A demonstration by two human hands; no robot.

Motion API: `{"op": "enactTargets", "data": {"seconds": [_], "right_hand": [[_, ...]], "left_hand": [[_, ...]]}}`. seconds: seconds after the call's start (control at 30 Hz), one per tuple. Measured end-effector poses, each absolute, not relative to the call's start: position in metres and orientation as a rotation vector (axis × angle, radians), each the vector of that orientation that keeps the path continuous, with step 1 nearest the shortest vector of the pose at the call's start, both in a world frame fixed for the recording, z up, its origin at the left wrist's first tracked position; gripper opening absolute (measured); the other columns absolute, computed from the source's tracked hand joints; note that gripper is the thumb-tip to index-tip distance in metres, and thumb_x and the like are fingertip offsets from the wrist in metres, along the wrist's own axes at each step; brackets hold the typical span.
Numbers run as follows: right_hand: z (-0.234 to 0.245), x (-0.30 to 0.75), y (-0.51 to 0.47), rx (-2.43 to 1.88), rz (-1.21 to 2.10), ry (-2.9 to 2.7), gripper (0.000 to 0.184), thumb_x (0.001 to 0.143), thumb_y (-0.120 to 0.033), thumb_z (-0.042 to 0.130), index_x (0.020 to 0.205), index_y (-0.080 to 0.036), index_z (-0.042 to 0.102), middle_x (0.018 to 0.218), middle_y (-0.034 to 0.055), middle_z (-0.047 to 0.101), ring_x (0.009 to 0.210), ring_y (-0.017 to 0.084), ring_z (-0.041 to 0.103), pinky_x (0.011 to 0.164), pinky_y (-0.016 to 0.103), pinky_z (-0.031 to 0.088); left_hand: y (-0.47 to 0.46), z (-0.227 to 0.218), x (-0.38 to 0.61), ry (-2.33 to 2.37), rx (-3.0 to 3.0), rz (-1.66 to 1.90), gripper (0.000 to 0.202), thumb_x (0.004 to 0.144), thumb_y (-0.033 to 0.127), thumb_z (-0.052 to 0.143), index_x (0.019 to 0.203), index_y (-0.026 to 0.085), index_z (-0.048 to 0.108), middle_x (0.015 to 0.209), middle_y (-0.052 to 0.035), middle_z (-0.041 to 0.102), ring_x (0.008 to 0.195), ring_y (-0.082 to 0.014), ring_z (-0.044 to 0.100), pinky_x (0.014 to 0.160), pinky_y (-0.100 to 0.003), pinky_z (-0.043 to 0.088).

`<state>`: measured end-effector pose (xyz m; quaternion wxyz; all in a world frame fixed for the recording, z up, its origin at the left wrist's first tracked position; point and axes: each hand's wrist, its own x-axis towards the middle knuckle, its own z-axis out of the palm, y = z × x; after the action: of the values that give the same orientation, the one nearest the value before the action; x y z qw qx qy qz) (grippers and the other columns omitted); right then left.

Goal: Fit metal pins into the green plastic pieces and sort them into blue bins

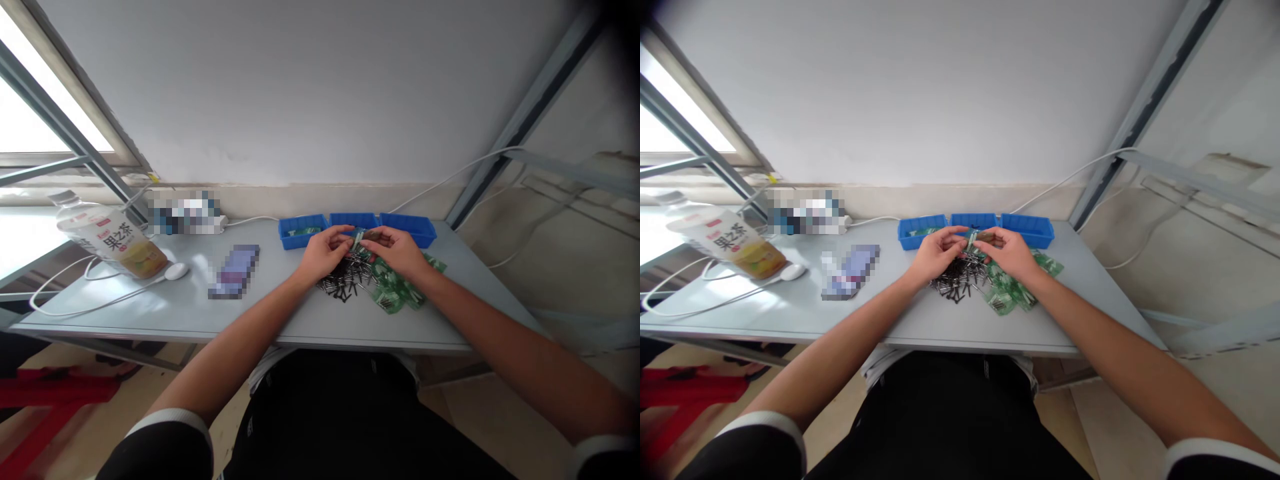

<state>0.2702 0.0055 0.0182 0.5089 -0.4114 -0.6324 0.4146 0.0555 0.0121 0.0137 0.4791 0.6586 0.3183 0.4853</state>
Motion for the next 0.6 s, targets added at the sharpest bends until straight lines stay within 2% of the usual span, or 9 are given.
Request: {"op": "enactTargets", "data": {"seconds": [0.27,0.6], "right_hand": [[0.0144,0.2703,0.0105,-0.954,1.131,-1.390,0.044,0.071,-0.051,0.095,0.096,-0.020,0.078,0.094,0.0066,0.077,0.080,0.021,0.069,0.062,0.034,0.064],[0.0125,0.2709,0.0114,-0.940,1.156,-1.383,0.043,0.071,-0.050,0.095,0.096,-0.020,0.077,0.094,0.0064,0.076,0.081,0.020,0.069,0.063,0.034,0.066]], "left_hand": [[0.0123,0.0186,0.0546,0.813,1.608,1.208,0.039,0.094,0.029,0.074,0.128,0.013,0.067,0.100,-0.0092,0.079,0.078,-0.0138,0.069,0.076,-0.027,0.059],[0.0173,0.0105,0.0544,0.779,1.594,1.192,0.044,0.089,0.031,0.081,0.126,0.013,0.068,0.104,-0.0107,0.077,0.082,-0.0145,0.070,0.080,-0.029,0.060]]}}
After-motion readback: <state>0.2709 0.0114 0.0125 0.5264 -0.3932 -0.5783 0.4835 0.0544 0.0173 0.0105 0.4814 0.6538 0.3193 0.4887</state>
